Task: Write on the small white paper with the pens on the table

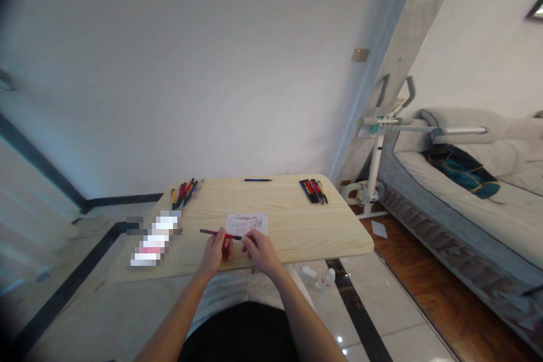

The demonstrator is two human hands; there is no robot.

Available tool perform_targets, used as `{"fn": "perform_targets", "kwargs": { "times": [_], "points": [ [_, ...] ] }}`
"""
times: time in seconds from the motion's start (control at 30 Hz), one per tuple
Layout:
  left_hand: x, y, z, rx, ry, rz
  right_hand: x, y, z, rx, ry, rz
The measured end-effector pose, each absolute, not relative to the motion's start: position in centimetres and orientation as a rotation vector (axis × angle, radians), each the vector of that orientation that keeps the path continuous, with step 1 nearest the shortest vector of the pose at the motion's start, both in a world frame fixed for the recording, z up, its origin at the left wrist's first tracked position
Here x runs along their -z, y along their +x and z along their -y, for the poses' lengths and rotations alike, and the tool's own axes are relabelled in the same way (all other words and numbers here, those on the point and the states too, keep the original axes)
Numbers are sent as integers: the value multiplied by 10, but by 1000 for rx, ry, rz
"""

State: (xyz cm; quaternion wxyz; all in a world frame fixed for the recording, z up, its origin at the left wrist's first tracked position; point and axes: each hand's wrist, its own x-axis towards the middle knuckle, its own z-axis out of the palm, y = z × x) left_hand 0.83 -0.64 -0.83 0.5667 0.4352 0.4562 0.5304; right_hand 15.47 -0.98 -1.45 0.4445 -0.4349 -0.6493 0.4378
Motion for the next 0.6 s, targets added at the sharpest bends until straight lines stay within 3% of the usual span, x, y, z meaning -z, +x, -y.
{"fn": "perform_targets", "kwargs": {
  "times": [0.6],
  "points": [
    [7,9,7,-1242,1009,-1090,15,156,9,-1076,-1096,1664]
  ]
}}
